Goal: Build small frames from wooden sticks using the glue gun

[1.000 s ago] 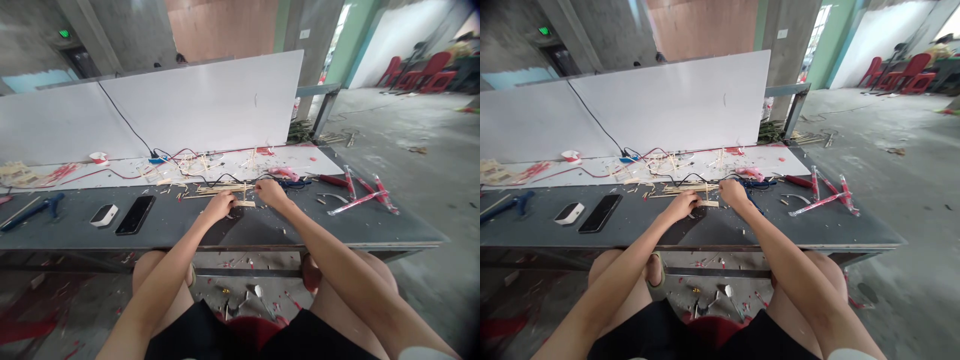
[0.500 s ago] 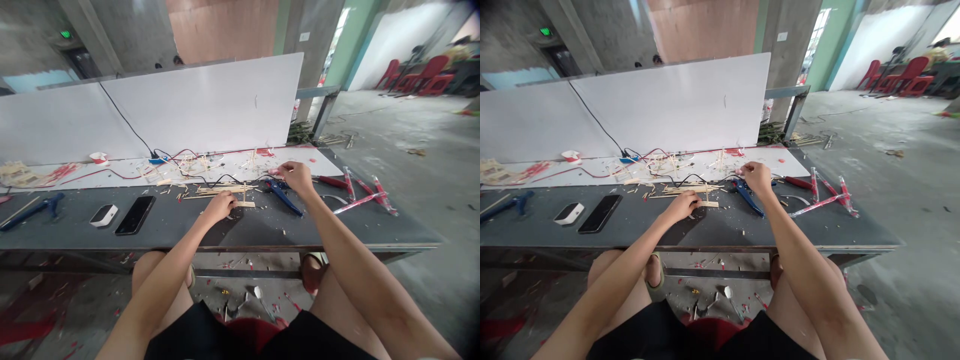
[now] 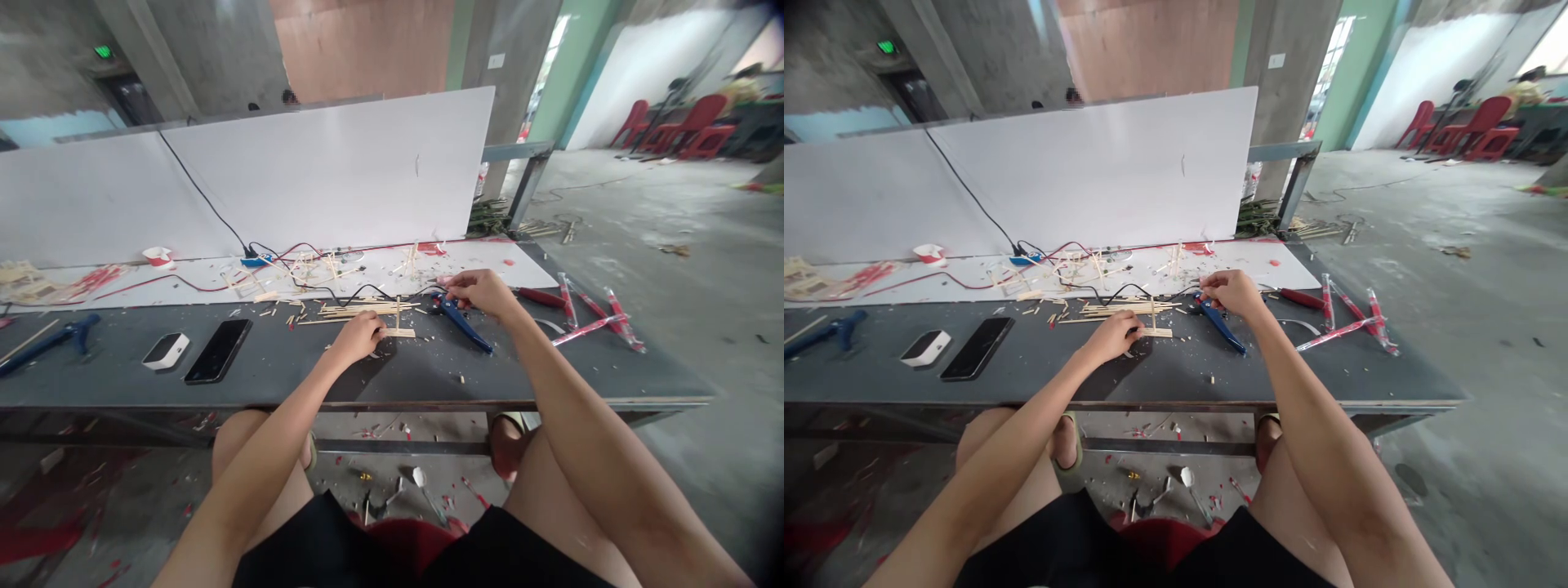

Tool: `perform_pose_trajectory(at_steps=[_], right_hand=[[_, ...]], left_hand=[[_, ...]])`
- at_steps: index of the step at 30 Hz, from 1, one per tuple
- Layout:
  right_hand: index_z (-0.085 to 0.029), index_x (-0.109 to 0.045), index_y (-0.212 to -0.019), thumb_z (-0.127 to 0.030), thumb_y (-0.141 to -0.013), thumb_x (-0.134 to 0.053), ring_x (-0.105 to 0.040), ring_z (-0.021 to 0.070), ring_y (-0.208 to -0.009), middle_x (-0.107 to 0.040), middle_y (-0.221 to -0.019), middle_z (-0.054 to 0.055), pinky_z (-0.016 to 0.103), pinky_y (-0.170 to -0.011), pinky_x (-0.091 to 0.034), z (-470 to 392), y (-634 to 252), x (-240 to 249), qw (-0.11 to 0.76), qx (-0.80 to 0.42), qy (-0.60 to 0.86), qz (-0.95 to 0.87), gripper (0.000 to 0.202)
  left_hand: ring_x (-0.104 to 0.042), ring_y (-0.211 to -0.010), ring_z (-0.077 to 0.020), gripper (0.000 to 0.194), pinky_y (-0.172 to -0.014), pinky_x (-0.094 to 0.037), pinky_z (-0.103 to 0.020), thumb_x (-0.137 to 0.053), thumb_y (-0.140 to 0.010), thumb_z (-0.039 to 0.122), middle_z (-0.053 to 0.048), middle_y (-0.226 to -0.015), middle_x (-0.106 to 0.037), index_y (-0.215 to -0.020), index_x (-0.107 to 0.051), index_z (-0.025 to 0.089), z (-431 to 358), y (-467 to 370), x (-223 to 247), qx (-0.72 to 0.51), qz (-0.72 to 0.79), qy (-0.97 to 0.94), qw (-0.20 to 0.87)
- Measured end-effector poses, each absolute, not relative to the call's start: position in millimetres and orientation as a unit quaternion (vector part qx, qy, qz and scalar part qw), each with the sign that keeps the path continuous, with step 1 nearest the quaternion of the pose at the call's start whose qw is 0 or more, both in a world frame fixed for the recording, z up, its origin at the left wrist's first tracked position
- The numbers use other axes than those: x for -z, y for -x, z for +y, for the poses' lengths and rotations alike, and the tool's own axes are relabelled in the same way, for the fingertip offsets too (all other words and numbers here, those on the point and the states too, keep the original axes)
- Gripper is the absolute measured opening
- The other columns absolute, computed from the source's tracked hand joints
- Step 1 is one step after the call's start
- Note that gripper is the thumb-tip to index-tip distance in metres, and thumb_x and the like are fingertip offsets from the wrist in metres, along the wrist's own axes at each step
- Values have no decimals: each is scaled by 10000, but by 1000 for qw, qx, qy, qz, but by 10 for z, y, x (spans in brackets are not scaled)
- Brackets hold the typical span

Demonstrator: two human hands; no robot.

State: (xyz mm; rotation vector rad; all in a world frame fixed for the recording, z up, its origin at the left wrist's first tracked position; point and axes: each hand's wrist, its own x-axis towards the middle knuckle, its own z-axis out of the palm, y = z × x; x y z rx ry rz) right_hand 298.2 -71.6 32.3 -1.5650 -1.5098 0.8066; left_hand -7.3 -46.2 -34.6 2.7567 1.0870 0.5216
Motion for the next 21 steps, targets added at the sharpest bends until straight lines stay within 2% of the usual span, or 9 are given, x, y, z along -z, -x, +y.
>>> perform_pose_trajectory(at_steps=[4,8,10,13,17,21], right_hand=[[-143,-776,-933,-206,-901,-541,-647,158,-546,-758,-723,69,253,-563,-494,-717,-3063,-265,246,-237,672,-657,245],[-141,-797,-946,-148,-853,-566,-714,236,-832,-786,-907,112,279,-735,-498,-670,-3101,-211,249,-138,703,-652,249],[-171,-802,-980,-116,-819,-589,-709,233,-927,-788,-994,86,264,-772,-487,-632,-3091,-171,234,-101,700,-667,273],[-198,-807,-971,-170,-796,-682,-708,214,-936,-790,-979,47,247,-785,-487,-583,-3021,-85,192,-84,688,-694,217],[-210,-809,-931,-273,-753,-793,-696,237,-1002,-783,-989,51,271,-831,-502,-557,-2848,15,154,-82,697,-696,190],[-156,-792,-1005,-348,-774,-801,-690,300,-1042,-752,-1082,150,357,-871,-529,-572,-2660,46,126,-61,739,-659,301]], left_hand=[[-641,-990,-255,193,-886,-498,-366,-550,-979,213,-119,-997,-671,-981,-735,156,-476,72,327,-168,359,-916,65],[-640,-997,-257,209,-880,-498,-364,-534,-991,224,-121,-1012,-673,-976,-731,156,-484,67,314,-163,360,-917,63],[-639,-999,-257,212,-872,-498,-359,-532,-994,233,-119,-1012,-674,-967,-730,160,-485,62,312,-166,358,-917,63],[-641,-988,-256,208,-854,-498,-355,-544,-993,241,-119,-1004,-677,-960,-731,156,-485,56,315,-168,357,-917,63],[-644,-912,-239,203,-803,-498,-342,-553,-988,231,-115,-967,-670,-965,-735,144,-486,51,324,-162,368,-914,59],[-647,-908,-233,187,-799,-503,-337,-562,-982,224,-111,-976,-669,-969,-734,152,-485,49,326,-160,370,-913,58]])
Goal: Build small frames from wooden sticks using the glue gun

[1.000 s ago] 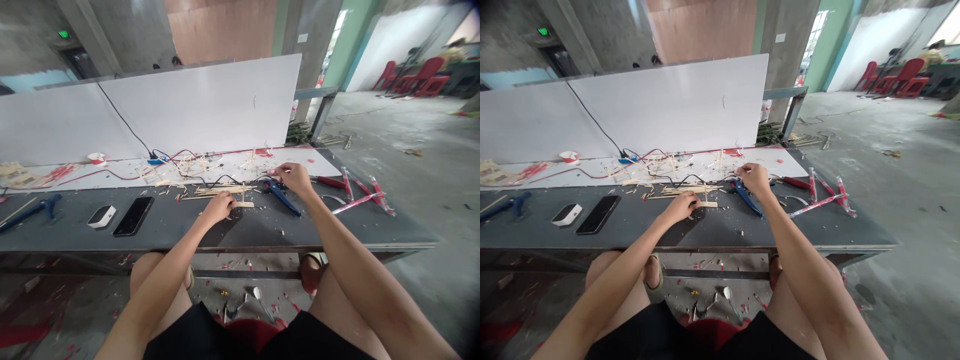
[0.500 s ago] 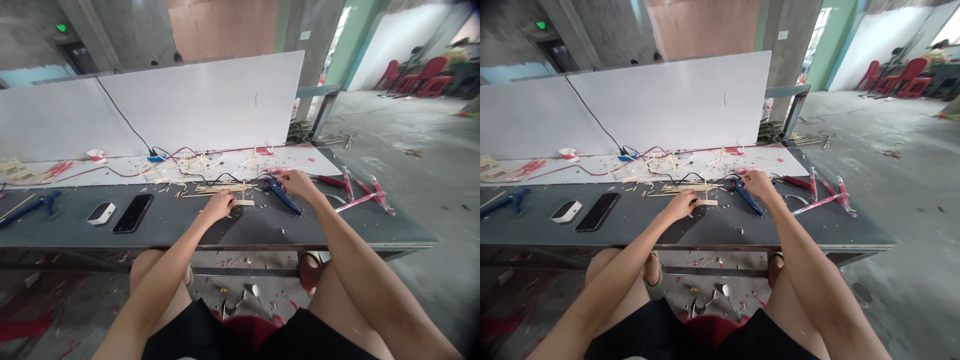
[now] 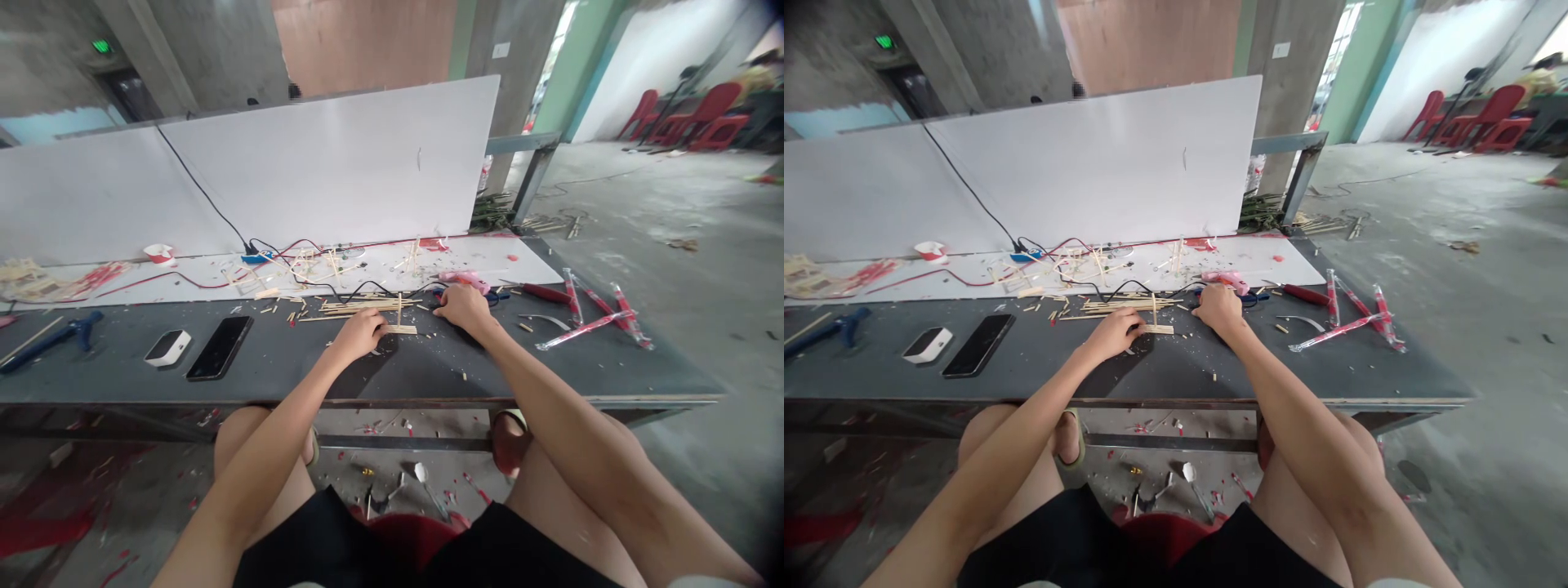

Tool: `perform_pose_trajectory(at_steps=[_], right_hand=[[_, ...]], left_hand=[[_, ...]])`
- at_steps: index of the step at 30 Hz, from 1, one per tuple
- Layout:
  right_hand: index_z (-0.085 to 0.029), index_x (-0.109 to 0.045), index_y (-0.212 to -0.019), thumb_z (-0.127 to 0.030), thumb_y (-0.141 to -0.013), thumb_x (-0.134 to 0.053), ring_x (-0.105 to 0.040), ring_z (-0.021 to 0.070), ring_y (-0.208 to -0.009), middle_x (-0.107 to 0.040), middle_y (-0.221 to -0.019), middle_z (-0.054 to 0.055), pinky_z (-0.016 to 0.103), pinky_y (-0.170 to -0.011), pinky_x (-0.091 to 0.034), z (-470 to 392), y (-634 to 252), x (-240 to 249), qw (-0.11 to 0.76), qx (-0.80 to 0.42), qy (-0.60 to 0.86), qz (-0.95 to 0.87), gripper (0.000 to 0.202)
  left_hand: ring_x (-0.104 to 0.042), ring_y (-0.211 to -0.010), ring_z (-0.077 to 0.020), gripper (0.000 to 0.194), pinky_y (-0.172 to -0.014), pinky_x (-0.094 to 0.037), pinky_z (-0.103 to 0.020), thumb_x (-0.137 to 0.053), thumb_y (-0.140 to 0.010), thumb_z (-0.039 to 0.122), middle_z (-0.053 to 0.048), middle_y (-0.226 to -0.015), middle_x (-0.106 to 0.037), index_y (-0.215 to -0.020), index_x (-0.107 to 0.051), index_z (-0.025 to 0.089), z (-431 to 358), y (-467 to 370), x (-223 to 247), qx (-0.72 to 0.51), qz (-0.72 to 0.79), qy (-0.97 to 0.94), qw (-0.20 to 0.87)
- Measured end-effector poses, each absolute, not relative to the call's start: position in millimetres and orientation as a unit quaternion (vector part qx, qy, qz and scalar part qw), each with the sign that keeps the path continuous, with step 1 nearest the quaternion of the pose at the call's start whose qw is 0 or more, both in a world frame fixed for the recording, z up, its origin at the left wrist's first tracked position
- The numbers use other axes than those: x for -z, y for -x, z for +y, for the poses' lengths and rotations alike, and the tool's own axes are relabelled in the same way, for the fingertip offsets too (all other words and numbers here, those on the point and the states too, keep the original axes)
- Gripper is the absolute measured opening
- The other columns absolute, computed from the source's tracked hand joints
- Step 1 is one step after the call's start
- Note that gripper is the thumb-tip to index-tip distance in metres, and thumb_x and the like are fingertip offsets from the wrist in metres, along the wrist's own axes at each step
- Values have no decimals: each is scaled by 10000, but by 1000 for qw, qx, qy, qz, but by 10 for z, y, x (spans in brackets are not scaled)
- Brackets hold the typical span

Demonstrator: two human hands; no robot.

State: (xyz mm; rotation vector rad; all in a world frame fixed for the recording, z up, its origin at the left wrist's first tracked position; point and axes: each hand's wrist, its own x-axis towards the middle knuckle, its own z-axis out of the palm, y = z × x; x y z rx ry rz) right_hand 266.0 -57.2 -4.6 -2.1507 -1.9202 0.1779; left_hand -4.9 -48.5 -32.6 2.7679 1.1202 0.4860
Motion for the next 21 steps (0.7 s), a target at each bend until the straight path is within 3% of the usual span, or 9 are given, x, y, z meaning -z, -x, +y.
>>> perform_pose_trajectory(at_steps=[4,9,15,18,21], right_hand=[[-76,-732,-1166,-388,-805,-785,-667,361,-1115,-695,-1197,253,406,-891,-538,-597,-2492,33,105,-43,775,-622,480],[-62,-722,-1183,-204,-889,-636,-682,350,-1115,-697,-1202,268,388,-894,-536,-642,-2319,-7,81,-53,782,-616,338],[-31,-730,-1136,-103,-844,-577,-700,353,-1078,-704,-1168,285,350,-854,-523,-673,-2261,-10,89,-82,756,-644,337],[-50,-745,-1077,-141,-842,-585,-711,323,-1026,-744,-1070,241,330,-849,-510,-677,-2345,-70,125,-85,731,-665,299],[-121,-762,-1050,-162,-820,-612,-721,254,-949,-781,-965,125,285,-838,-502,-705,-2514,-153,165,-89,705,-685,277]], left_hand=[[-649,-982,-244,173,-860,-507,-347,-563,-978,214,-109,-997,-678,-947,-724,158,-487,48,316,-165,359,-917,58],[-651,-982,-244,171,-886,-505,-350,-561,-972,208,-102,-973,-672,-943,-721,154,-498,49,306,-165,363,-916,48],[-654,-990,-254,179,-885,-507,-352,-563,-969,218,-107,-981,-672,-978,-730,153,-498,52,305,-159,372,-913,53],[-652,-1005,-259,178,-891,-506,-357,-569,-960,209,-110,-996,-679,-1009,-731,153,-501,47,302,-155,375,-912,53],[-649,-997,-259,191,-881,-505,-356,-553,-963,203,-109,-980,-678,-992,-734,151,-506,40,296,-151,373,-914,49]])
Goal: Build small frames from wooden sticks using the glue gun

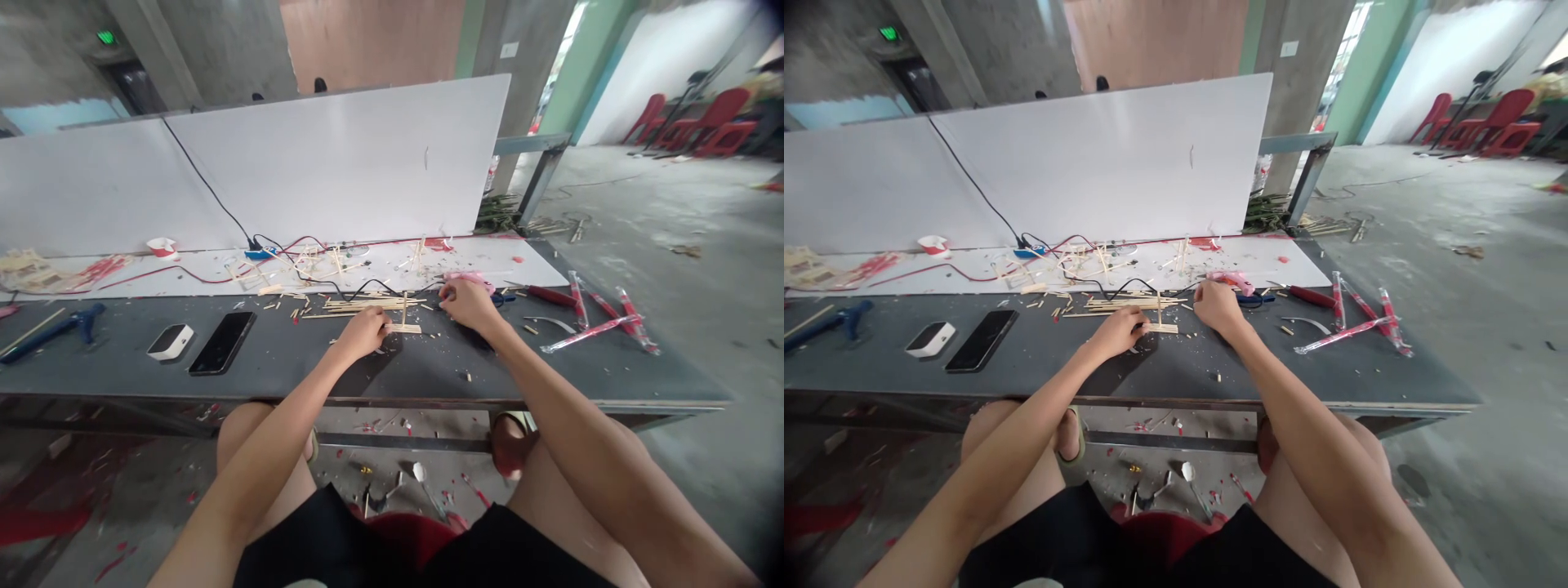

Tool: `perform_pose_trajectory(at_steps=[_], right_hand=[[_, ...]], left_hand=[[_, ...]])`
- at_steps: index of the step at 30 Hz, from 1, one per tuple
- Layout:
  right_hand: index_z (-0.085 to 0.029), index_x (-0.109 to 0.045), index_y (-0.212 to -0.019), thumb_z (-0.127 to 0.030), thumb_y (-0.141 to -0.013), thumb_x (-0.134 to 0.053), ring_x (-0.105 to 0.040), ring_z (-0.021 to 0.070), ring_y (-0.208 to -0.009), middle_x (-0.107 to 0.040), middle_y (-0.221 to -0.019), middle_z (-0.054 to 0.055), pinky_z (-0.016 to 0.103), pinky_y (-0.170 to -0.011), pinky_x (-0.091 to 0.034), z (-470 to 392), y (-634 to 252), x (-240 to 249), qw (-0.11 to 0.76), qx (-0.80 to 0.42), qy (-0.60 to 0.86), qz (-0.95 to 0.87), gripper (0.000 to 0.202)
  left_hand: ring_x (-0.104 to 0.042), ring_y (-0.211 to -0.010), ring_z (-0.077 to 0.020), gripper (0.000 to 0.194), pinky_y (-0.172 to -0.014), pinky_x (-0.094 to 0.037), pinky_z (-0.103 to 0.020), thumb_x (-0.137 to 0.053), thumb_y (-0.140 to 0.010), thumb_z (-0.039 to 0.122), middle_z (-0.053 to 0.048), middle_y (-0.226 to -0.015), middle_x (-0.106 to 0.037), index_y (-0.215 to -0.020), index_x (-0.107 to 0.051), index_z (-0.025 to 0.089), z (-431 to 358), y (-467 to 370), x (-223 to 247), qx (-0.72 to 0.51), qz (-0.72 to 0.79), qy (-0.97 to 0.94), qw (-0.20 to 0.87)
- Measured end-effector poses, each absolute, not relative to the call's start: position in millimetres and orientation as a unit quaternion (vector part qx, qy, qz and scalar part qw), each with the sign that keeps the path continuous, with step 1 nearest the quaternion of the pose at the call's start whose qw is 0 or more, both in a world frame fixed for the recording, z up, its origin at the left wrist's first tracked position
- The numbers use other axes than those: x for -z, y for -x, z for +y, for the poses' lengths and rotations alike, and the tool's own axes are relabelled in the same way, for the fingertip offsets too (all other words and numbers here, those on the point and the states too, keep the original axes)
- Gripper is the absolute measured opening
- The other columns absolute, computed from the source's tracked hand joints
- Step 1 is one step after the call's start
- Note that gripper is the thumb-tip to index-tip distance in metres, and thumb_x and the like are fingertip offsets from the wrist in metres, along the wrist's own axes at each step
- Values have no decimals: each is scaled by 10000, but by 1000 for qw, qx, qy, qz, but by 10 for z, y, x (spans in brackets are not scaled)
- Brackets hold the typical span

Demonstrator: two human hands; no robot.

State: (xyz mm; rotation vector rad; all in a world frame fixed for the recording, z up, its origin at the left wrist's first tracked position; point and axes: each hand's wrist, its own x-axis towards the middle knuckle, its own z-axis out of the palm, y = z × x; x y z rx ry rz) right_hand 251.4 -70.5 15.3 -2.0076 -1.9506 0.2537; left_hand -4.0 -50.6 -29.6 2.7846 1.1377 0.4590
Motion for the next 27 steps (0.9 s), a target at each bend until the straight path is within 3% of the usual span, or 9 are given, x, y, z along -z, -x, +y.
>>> perform_pose_trajectory(at_steps=[3,6,9,13,16,19,24,27], right_hand=[[-168,-784,-1018,-203,-816,-622,-725,202,-814,-780,-829,39,255,-791,-501,-770,-2728,-206,206,-113,692,-683,262],[-164,-791,-813,-278,-838,-615,-696,186,-641,-718,-622,17,262,-727,-497,-842,-2913,-247,265,-148,685,-662,211],[-162,-753,-697,-404,-872,-630,-652,180,-553,-659,-519,12,262,-637,-475,-889,-3015,-302,308,-126,694,-639,323],[-159,-763,-744,-417,-797,-748,-641,170,-530,-680,-552,20,248,-545,-471,-890,-3058,-319,386,-178,684,-593,264],[-145,-770,-839,-318,-739,-813,-698,179,-604,-744,-685,55,261,-607,-554,-848,-3071,-267,447,-263,647,-559,204],[-137,-749,-871,-303,-767,-802,-729,194,-657,-768,-789,89,295,-665,-608,-815,-3062,-245,480,-318,615,-539,203],[-145,-689,-757,-392,-912,-641,-679,174,-537,-711,-667,67,272,-537,-574,-857,-2997,-338,456,-262,627,-575,296],[-153,-681,-718,-444,-881,-676,-643,157,-498,-676,-598,42,242,-479,-524,-896,-2989,-380,446,-218,646,-580,333]], left_hand=[[-645,-991,-256,193,-881,-504,-355,-549,-963,197,-110,-979,-675,-981,-734,148,-507,38,293,-148,372,-915,46],[-640,-1002,-252,189,-895,-502,-356,-549,-961,191,-109,-989,-676,-987,-732,151,-502,41,300,-151,371,-915,47],[-638,-1012,-253,184,-899,-502,-358,-552,-962,198,-109,-993,-676,-989,-729,154,-495,46,313,-156,370,-914,49],[-642,-997,-251,177,-894,-503,-358,-556,-965,215,-106,-989,-670,-971,-727,166,-489,52,322,-162,369,-914,51],[-639,-1004,-251,165,-903,-499,-363,-562,-963,206,-107,-994,-669,-964,-723,170,-489,52,319,-165,364,-915,52],[-634,-1007,-254,169,-906,-496,-368,-554,-961,188,-112,-998,-669,-968,-722,169,-492,50,314,-164,360,-917,50],[-629,-998,-255,193,-892,-498,-366,-537,-971,206,-115,-980,-663,-957,-725,166,-489,50,316,-163,362,-916,48],[-630,-987,-253,200,-882,-498,-364,-535,-976,218,-112,-972,-663,-962,-726,160,-485,53,324,-165,361,-917,46]])
